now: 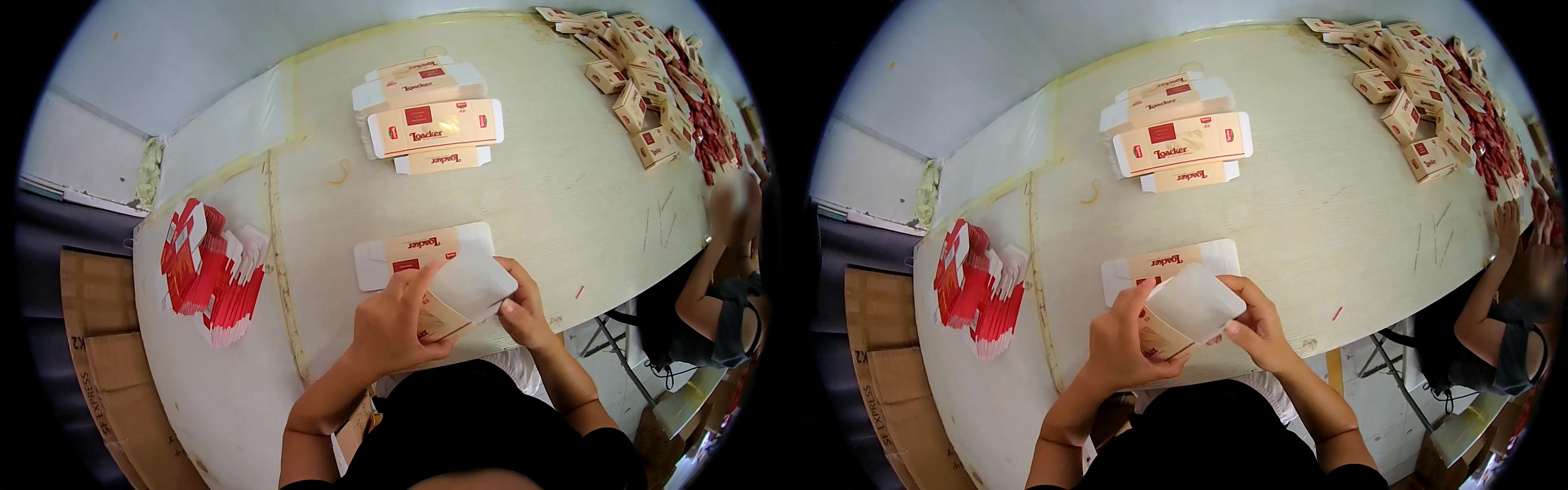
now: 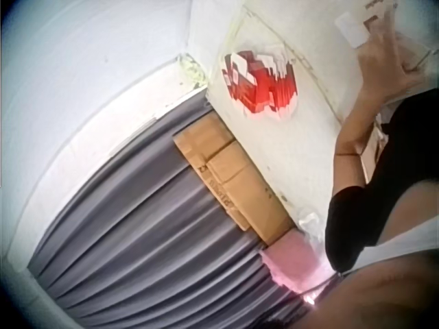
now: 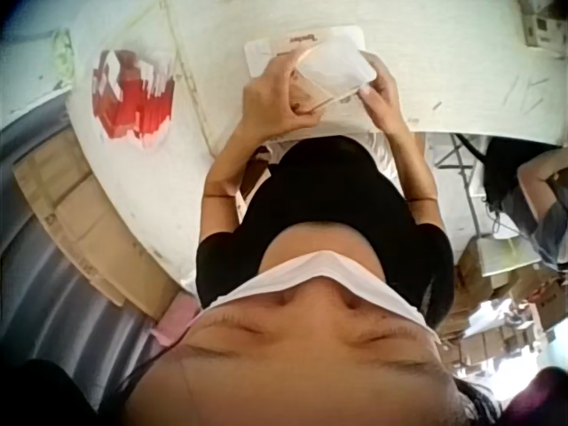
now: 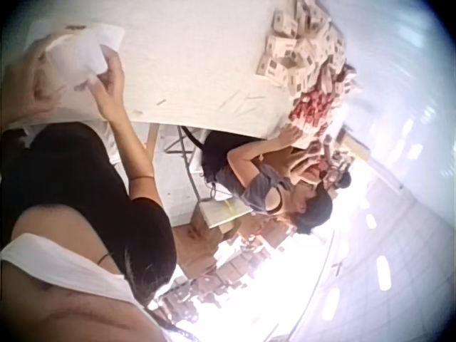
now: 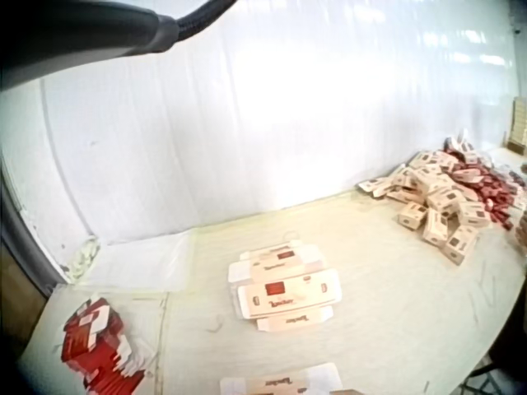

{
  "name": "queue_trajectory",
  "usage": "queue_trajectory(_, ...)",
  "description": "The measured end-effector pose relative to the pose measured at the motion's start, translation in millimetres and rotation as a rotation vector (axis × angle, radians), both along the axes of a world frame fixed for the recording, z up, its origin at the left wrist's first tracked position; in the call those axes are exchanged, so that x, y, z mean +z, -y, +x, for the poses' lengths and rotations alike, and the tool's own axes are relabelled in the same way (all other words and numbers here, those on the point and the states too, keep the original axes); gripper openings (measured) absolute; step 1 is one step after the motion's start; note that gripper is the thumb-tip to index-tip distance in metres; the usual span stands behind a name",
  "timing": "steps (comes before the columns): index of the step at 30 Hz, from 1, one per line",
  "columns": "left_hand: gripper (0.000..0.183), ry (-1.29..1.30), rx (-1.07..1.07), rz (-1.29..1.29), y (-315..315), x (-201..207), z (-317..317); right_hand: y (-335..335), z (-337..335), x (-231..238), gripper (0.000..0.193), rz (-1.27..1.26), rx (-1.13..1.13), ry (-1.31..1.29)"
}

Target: The person assembles cardboard boxes by hand, folding the flaps and interlocking the tabs of individual flat pieces taken from a stack on a table.

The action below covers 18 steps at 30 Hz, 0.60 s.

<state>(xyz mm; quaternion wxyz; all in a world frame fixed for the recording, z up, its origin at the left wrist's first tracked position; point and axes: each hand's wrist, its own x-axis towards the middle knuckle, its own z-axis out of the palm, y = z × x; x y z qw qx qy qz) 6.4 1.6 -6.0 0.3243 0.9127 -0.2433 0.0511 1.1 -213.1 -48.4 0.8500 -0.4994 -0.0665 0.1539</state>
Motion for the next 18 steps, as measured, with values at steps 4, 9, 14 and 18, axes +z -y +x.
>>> queue_trajectory(4,0.093,-0.056,-0.052,-0.095,1,5,3,-3,-3,-9,0.047,0.118,-0.042,-0.025)
queue_trajectory(9,0.086,-0.115,-0.086,-0.093,9,-3,-1,-14,-5,-5,0.046,-0.391,-0.082,0.073)
queue_trajectory(14,0.096,-0.161,-0.026,-0.055,15,-13,-2,-14,2,11,0.058,-0.404,0.137,0.319)
queue_trajectory(18,0.105,-0.201,-0.005,-0.007,15,-7,0,-15,1,24,0.059,-0.564,0.228,0.479)
